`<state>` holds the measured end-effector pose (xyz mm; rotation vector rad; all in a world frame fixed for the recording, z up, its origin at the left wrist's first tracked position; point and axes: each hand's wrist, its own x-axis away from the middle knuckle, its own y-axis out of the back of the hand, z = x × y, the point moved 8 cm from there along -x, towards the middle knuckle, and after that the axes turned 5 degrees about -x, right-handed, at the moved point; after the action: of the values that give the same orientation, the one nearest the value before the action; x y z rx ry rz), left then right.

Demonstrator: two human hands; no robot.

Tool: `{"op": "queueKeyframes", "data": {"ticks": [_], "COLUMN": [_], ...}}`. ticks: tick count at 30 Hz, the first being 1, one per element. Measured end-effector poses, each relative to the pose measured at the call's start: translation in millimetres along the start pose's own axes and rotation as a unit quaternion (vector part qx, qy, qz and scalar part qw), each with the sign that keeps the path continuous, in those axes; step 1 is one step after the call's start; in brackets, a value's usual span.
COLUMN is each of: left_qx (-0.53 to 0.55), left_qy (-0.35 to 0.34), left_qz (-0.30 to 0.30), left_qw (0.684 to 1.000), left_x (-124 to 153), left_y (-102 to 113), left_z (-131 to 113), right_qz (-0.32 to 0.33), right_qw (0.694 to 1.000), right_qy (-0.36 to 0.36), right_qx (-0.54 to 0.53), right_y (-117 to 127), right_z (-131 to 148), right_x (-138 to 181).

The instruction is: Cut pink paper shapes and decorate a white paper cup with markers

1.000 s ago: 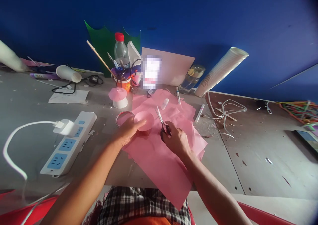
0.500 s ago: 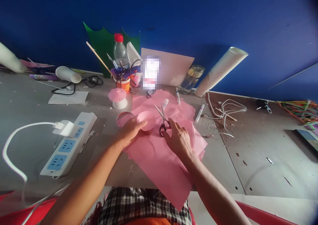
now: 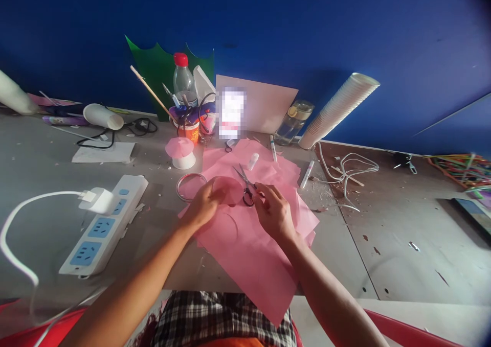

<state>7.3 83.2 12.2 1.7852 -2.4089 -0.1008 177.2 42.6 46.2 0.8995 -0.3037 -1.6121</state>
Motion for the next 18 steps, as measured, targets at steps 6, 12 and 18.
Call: {"op": "queueKeyframes", "data": {"ticks": [6,12,18], "left_qx": [-0.120,-0.126,0.060], "left_qy": [-0.110,-0.110,-0.019], "left_qz": [0.035,0.044,0.100], "left_qw": [0.986,0.985,0.993], "left_x": [13,16,10], "left_y": [-22,-29,-33], "left_z": [-14,-14,-3], "right_qz": [0.032,-0.021,-0.114], "right_qw": [0.990,0.993,0.993], "right_qy": [0.056,0.094,-0.004], "right_qx": [-0.129,-0.062,-0.030], "right_y": [-6,-5,10], "right_z": [13,20,2], "right_x": [1,4,4]}}
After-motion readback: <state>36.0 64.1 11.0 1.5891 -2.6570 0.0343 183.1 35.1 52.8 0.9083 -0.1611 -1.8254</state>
